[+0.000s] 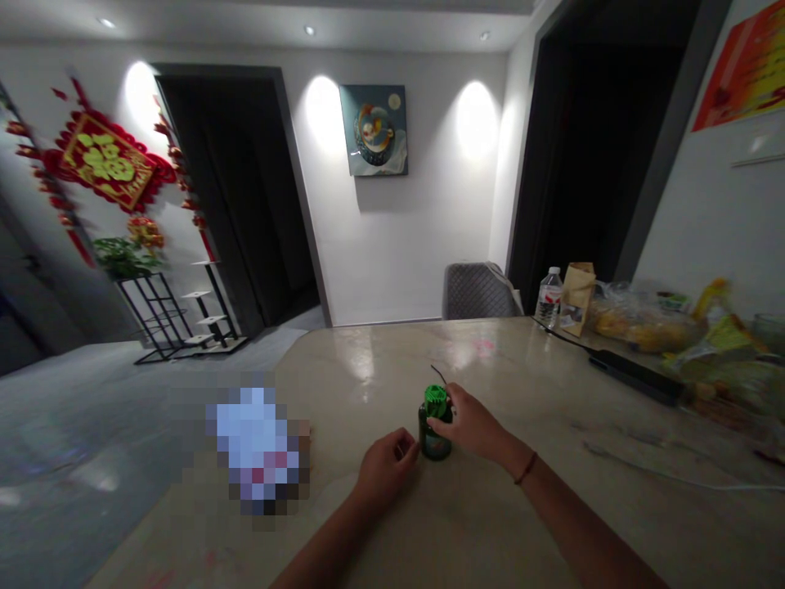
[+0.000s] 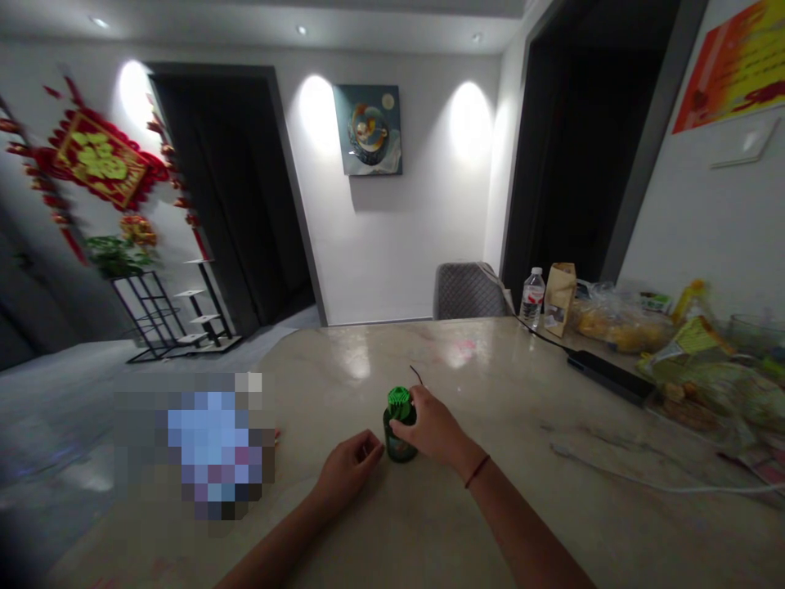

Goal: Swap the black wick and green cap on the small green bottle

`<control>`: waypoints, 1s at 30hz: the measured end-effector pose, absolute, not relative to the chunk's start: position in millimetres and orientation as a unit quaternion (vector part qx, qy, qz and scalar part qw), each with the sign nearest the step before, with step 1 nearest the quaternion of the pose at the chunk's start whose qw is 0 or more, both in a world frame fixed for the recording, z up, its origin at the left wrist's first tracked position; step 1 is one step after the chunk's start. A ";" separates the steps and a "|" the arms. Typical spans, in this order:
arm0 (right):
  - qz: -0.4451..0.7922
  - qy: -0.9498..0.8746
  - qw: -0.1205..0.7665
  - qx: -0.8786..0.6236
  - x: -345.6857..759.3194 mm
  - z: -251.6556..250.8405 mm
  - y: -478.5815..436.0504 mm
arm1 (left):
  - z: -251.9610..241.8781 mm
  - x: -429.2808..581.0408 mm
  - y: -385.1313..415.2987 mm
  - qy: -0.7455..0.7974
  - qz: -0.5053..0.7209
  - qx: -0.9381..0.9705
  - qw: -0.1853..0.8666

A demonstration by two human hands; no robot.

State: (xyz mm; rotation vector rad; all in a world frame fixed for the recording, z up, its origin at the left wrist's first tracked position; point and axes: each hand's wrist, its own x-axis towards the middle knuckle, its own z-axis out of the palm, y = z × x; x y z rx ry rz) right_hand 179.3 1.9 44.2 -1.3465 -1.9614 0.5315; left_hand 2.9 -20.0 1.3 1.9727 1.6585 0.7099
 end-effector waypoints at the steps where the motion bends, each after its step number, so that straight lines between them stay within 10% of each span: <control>1: 0.193 -0.765 0.326 -0.521 180.2 49.4 -1.9 | 2.2 3.4 -21.5 0.603 0.241 0.728 0.220; 30: 0.052 -0.782 0.239 -0.573 177.5 86.9 -25.7 | 1.4 31.6 -30.1 0.599 0.280 0.741 0.120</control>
